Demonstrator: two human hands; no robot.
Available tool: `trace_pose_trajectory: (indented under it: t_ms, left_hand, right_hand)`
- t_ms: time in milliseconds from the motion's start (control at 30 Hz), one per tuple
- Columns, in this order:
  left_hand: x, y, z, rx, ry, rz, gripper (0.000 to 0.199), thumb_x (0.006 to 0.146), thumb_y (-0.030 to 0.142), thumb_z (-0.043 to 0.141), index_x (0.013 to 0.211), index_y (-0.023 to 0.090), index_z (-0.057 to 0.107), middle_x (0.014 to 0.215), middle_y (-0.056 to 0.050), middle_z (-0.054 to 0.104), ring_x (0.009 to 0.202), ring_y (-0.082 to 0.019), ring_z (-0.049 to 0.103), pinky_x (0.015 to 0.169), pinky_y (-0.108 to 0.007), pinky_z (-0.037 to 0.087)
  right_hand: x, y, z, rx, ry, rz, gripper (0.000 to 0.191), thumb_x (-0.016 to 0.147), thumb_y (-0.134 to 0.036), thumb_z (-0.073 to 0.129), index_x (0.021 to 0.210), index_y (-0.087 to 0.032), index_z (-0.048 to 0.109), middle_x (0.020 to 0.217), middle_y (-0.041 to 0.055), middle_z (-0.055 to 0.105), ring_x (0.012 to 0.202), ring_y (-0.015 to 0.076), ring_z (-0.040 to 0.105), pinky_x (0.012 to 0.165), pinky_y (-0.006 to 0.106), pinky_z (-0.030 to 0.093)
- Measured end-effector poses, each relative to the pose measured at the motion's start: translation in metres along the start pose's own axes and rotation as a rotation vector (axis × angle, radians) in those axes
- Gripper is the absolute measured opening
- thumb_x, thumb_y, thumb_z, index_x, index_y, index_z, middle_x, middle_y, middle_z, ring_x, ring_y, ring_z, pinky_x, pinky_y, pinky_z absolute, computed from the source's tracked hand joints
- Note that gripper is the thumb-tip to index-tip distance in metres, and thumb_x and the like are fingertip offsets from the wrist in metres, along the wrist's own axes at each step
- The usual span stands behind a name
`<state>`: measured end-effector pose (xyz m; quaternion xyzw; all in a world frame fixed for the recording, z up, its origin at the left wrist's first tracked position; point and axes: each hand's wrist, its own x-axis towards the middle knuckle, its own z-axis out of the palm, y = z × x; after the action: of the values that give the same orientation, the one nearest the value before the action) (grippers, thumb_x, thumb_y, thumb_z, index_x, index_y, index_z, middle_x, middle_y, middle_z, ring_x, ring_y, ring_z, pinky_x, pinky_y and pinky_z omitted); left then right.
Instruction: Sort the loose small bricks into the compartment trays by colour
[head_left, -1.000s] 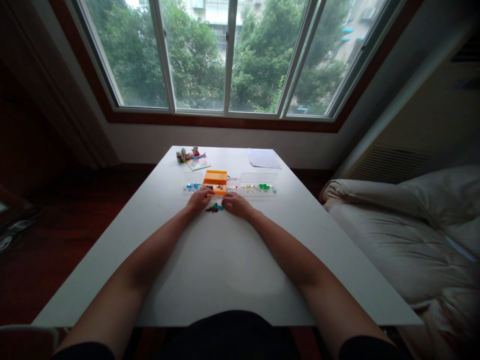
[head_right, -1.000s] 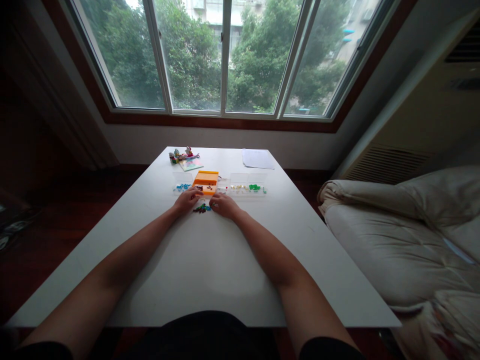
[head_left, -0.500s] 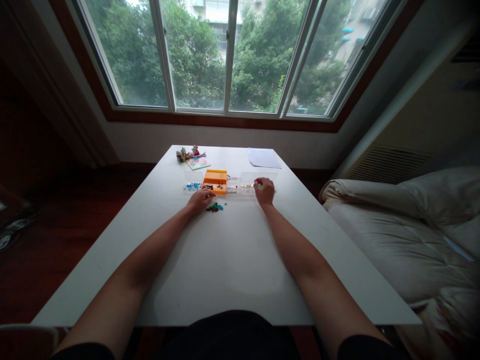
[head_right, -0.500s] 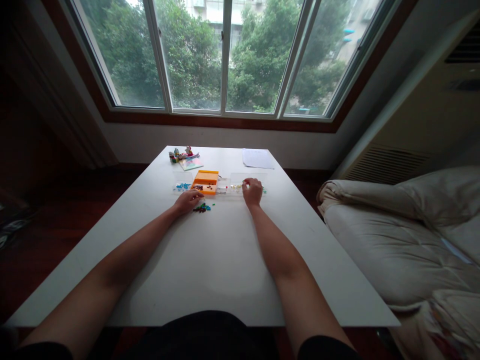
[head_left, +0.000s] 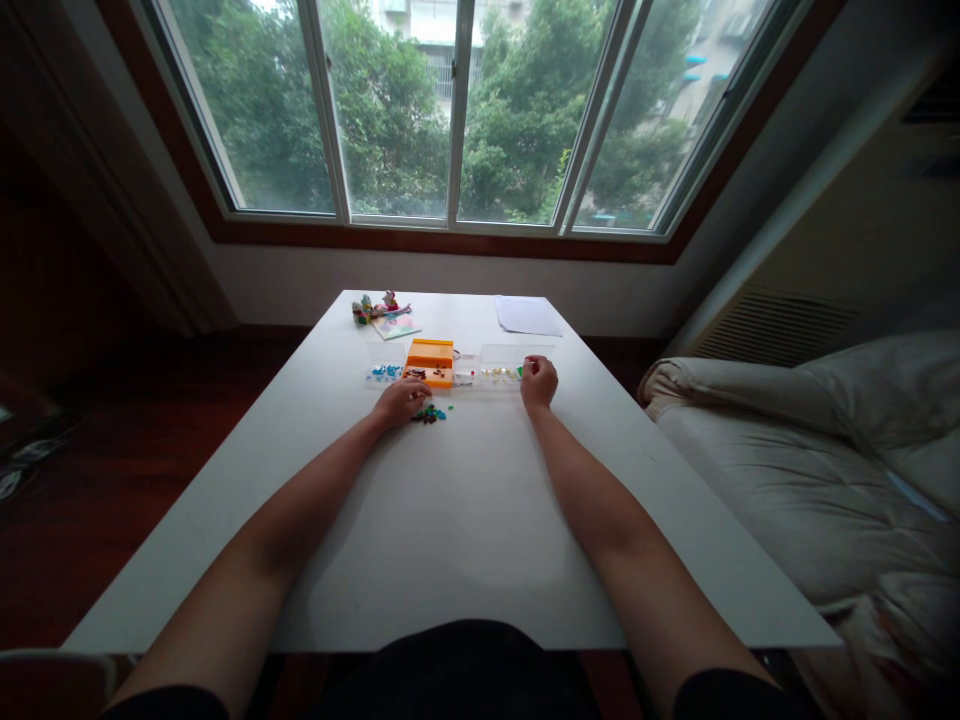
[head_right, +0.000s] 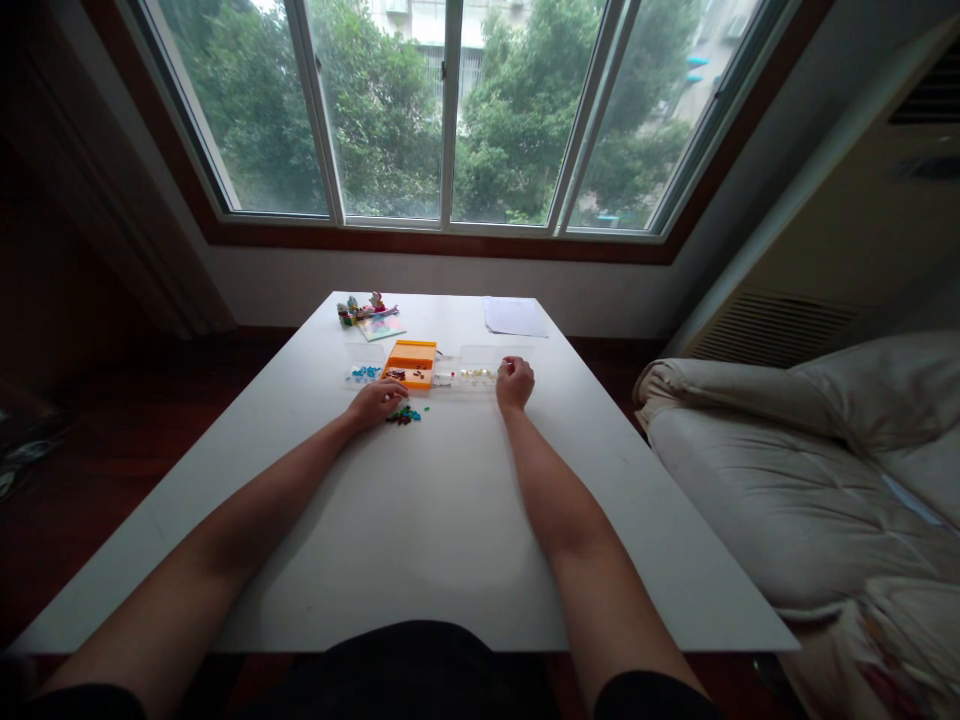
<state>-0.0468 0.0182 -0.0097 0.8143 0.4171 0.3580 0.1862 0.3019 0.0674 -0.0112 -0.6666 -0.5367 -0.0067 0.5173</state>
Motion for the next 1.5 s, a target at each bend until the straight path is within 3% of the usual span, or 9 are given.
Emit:
trace_pose_trajectory:
  t_ms: [167, 333, 467, 567, 700, 967, 1333, 1500]
  left_hand:
    - [0.000, 0.001, 0.000, 0.006, -0.031, 0.046, 0.016, 0.084, 0.024, 0.065, 0.091, 0.024, 0.080, 0.108, -0.006, 0.075, 0.100, -0.023, 0.070, 0.097, -0.039, 0.055]
    - [0.000, 0.003, 0.000, 0.010, -0.034, 0.058, 0.017, 0.085, 0.023, 0.066, 0.094, 0.025, 0.081, 0.104, -0.006, 0.076, 0.092, -0.022, 0.072, 0.094, -0.038, 0.054]
    - [0.002, 0.003, -0.001, 0.054, -0.035, 0.030, 0.021, 0.086, 0.019, 0.062, 0.097, 0.024, 0.080, 0.104, -0.006, 0.076, 0.096, -0.022, 0.071, 0.094, -0.038, 0.054]
    - [0.003, 0.000, -0.001, 0.106, 0.016, -0.031, 0.022, 0.085, 0.017, 0.060, 0.095, 0.024, 0.079, 0.104, -0.007, 0.076, 0.100, -0.024, 0.069, 0.098, -0.039, 0.052]
    - [0.004, -0.006, -0.001, 0.163, 0.049, -0.072, 0.019, 0.085, 0.020, 0.061, 0.090, 0.023, 0.079, 0.098, -0.006, 0.076, 0.095, -0.025, 0.067, 0.097, -0.040, 0.051]
    - [0.003, -0.004, -0.002, 0.260, 0.029, -0.104, 0.022, 0.088, 0.023, 0.059, 0.093, 0.022, 0.080, 0.104, -0.006, 0.075, 0.099, -0.024, 0.065, 0.099, -0.038, 0.049]
    - [0.004, -0.007, -0.001, 0.298, 0.035, -0.090, 0.024, 0.089, 0.024, 0.058, 0.094, 0.022, 0.081, 0.104, -0.007, 0.075, 0.099, -0.024, 0.065, 0.100, -0.040, 0.048]
    - [0.004, -0.006, -0.002, 0.278, 0.024, -0.103, 0.024, 0.089, 0.026, 0.058, 0.093, 0.022, 0.081, 0.105, -0.007, 0.075, 0.103, -0.026, 0.065, 0.101, -0.041, 0.048]
  right_hand:
    - [-0.014, -0.016, 0.004, 0.061, -0.086, -0.147, 0.025, 0.093, -0.028, 0.046, 0.099, -0.017, 0.068, 0.092, 0.0094, 0.068, 0.086, 0.0227, 0.059, 0.084, 0.034, 0.046]
    - [-0.029, -0.032, 0.008, 0.089, -0.257, -0.293, 0.024, 0.094, -0.029, 0.050, 0.100, -0.018, 0.070, 0.084, 0.0063, 0.068, 0.078, 0.0209, 0.060, 0.078, 0.031, 0.045]
    - [-0.041, -0.046, 0.012, 0.097, -0.419, -0.461, 0.019, 0.094, -0.025, 0.054, 0.099, -0.019, 0.072, 0.085, 0.0053, 0.068, 0.082, 0.0203, 0.060, 0.081, 0.031, 0.046]
    - [-0.053, -0.059, 0.016, 0.127, -0.557, -0.621, 0.016, 0.096, -0.023, 0.058, 0.099, -0.021, 0.074, 0.096, 0.0067, 0.070, 0.094, 0.0219, 0.060, 0.089, 0.034, 0.047]
    - [-0.073, -0.075, 0.022, 0.142, -0.702, -0.808, 0.023, 0.097, -0.027, 0.063, 0.118, -0.024, 0.073, 0.120, 0.0094, 0.068, 0.115, 0.0245, 0.057, 0.105, 0.041, 0.043]
    - [-0.090, -0.083, 0.028, -0.017, -0.869, -0.827, 0.044, 0.105, -0.038, 0.050, 0.148, -0.029, 0.056, 0.146, 0.0081, 0.056, 0.137, 0.0276, 0.048, 0.116, 0.045, 0.036]
    - [-0.092, -0.080, 0.033, 0.015, -0.853, -0.846, 0.037, 0.106, -0.036, 0.047, 0.140, -0.029, 0.063, 0.140, 0.0078, 0.061, 0.133, 0.0255, 0.052, 0.113, 0.043, 0.038]
    - [-0.085, -0.075, 0.033, 0.043, -0.775, -0.804, 0.036, 0.105, -0.031, 0.049, 0.137, -0.025, 0.065, 0.134, 0.0109, 0.063, 0.125, 0.0251, 0.056, 0.108, 0.041, 0.042]
